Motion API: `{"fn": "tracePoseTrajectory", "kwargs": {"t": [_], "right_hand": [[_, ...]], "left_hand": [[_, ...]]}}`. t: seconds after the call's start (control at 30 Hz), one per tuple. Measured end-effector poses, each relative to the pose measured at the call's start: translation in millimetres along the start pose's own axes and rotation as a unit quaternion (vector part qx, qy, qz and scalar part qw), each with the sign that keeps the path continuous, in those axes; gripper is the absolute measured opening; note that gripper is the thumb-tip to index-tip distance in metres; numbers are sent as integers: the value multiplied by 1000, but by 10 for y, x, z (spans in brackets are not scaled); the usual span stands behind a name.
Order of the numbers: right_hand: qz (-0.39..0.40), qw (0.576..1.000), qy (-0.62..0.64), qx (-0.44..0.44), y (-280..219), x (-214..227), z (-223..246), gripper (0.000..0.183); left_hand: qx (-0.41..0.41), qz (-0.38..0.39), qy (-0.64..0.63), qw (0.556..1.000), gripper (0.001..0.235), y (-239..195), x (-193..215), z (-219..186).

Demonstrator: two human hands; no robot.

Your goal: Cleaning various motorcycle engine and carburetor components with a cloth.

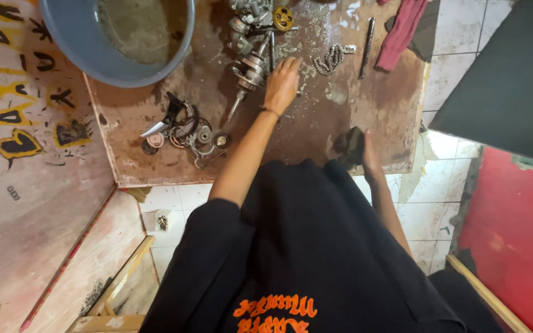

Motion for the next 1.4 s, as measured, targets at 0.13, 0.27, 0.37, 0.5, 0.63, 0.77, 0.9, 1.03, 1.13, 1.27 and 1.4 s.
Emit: {"fn": "tracePoseTrajectory", "kwargs": {"t": [0.13,0.27,0.37,0.5,0.63,0.77,0.9,1.03,1.13,1.27,1.4], "right_hand": [[-13,1000,-8,3,-176,-38,75,68],[-10,1000,14,0,-201,-18,41,68],[-10,1000,14,-13,-199,-38,62,67],[11,1000,14,-4,-232,-46,160,67],[64,980,182,-49,-71,-34,134,62],[124,952,277,39,-262,-212,755,54],[228,932,232,158,-1390,-1017,2314,48],[231,927,200,219,-1729,-1262,2941,43],[242,918,102,298,-2028,-1446,3250,44],[237,914,62,324,-2123,-1566,3346,35],[187,911,85,359,-2301,-1606,3450,15]], "left_hand": [[12,26,142,989,54,194,-508,307],[49,102,107,988,17,144,-615,484],[42,127,102,986,15,151,-592,462],[-5,25,112,993,22,192,-493,374],[77,60,15,995,30,272,-98,178],[195,-92,-480,850,34,369,694,-369],[49,-129,-613,778,30,470,1603,-1018],[-102,-185,-397,893,32,536,2770,-1571],[-145,-211,-279,926,33,503,3168,-1726],[-204,-246,-182,930,36,415,3316,-1872],[-190,-259,-178,930,38,331,3401,-1995]]}}
Point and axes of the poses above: each hand's wrist, its own y-axis towards the middle knuckle, its own x-axis out of the back of the hand, z = x × y, the point moved 7 cm from there along y, towards the middle knuckle, and after that the axes turned 9 degrees about -x, right-handed, at the moved point
